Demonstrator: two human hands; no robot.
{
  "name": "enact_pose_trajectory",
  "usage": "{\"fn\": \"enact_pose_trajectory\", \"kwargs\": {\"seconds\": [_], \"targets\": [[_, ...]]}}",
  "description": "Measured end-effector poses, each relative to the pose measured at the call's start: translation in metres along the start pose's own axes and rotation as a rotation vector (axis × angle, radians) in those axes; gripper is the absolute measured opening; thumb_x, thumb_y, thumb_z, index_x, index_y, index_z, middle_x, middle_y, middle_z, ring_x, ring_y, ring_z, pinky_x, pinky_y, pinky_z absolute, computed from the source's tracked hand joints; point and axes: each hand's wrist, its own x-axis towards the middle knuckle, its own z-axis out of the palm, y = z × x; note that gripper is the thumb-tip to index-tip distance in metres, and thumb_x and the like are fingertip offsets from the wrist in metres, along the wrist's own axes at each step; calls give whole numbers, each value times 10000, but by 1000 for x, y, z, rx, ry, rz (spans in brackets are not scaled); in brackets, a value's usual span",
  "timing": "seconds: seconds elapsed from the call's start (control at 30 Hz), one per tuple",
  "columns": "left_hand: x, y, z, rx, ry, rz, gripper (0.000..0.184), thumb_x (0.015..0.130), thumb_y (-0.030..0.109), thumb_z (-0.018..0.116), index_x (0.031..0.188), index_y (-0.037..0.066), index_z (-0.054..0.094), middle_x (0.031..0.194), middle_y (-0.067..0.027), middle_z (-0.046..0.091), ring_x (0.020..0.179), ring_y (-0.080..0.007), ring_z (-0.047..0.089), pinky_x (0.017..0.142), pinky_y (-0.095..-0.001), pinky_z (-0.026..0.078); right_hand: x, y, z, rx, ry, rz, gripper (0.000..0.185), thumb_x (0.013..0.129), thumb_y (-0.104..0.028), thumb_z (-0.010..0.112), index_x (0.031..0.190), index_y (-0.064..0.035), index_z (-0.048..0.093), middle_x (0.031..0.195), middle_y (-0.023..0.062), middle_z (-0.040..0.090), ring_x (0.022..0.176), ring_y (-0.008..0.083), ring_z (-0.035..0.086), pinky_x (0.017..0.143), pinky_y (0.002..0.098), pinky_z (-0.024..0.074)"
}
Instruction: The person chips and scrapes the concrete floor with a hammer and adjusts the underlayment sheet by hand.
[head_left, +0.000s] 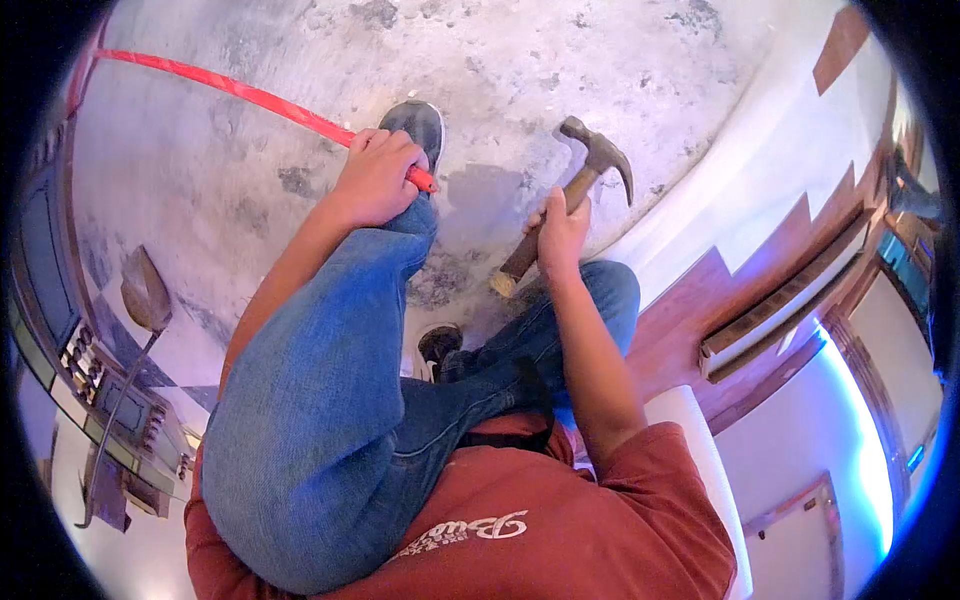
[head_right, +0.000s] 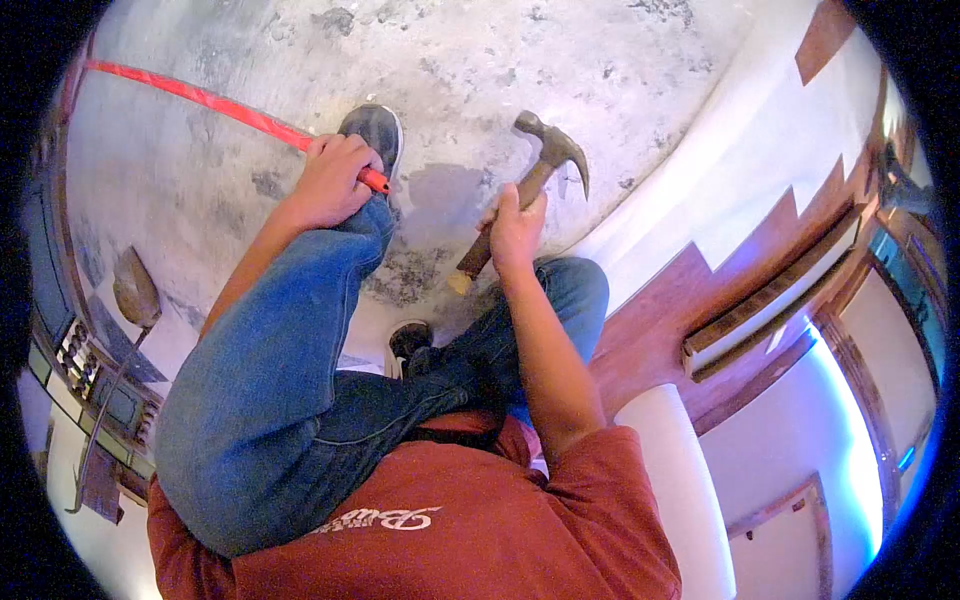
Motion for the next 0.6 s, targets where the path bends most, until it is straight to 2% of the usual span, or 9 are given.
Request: {"fn": "enact_pose_trajectory", "kwargs": {"seconds": [0.03, 0.07, 0.17, 0.23, 0.3, 0.37, 0.43, 0.5, 0.6], "targets": [[0, 0, 0, 1, 1, 2, 177, 801, 141, 716, 977, 161, 709, 1031, -60, 630, 1092, -279, 596, 1120, -473, 354, 4, -5, 5, -30, 59, 10, 214, 1090, -237, 609, 1073, -60, 491, 802, 59, 583, 571, 166, 591, 519, 357, 549], [0, 0, 0, 6, -2, 0, 178, 802, 144, 718, 979, 162, 709, 1029, -60, 629, 1095, -278, 596, 1119, -471, 355, 13, -8, 3, -138, -67, 0, 220, 1091, -242, 611, 1092, -60, 487, 783, 47, 556, 562, 159, 579, 508, 352, 543], [0, 1, 0, 11, 2, 6, 175, 807, 148, 721, 980, 165, 707, 1028, -60, 625, 1101, -276, 596, 1117, -468, 356, 22, -19, -11, -127, -106, 68, 216, 1091, -236, 608, 1096, -63, 478, 785, 47, 557, 563, 158, 580, 498, 352, 541], [0, 0, 0, 6, 0, 3, 170, 811, 150, 721, 980, 166, 705, 1030, -59, 623, 1103, -275, 595, 1115, -468, 357, 18, -12, -7, -43, -46, 39, 217, 1091, -236, 608, 1087, -62, 477, 769, 46, 556, 550, 158, 576, 490, 353, 539], [-1, -2, 2, 7, -10, -1, 171, 819, 152, 723, 988, 170, 707, 1044, -58, 619, 1121, -274, 591, 1121, -471, 355, 15, -7, 4, -9, 135, -100, 229, 1092, -245, 616, 1090, -61, 479, 750, 45, 550, 536, 158, 573, 484, 350, 535], [-1, -1, 1, 2, -9, 3, 208, 802, 131, 721, 1006, 166, 697, 1047, -62, 617, 1110, -287, 591, 1109, -480, 358, 20, -1, 8, -43, 160, -40, 245, 1080, -247, 636, 1059, -44, 501, 738, 47, 565, 505, 164, 587, 455, 358, 514], [1, 0, 0, -3, -5, 15, 246, 785, 111, 718, 1024, 162, 686, 1049, -67, 614, 1099, -299, 590, 1097, -489, 362, 30, -4, -7, -211, -149, 33, 243, 1077, -241, 630, 1051, -40, 495, 739, 50, 555, 495, 170, 584, 450, 360, 517], [0, -1, 1, 30, 7, 17, 181, 816, 155, 732, 995, 172, 711, 1043, -55, 621, 1114, -269, 594, 1117, -464, 356, 26, -24, -2, -199, -152, 52, 246, 1074, -238, 631, 1041, -37, 492, 736, 50, 547, 491, 173, 581, 445, 359, 515], [0, -2, 4, 11, 0, -8, 182, 814, 154, 732, 995, 171, 712, 1040, -57, 620, 1110, -272, 594, 1117, -460, 356, 21, -14, 15, 54, 67, -46, 260, 1076, -245, 641, 1035, -38, 488, 703, 47, 543, 487, 175, 575, 445, 359, 506]]}}
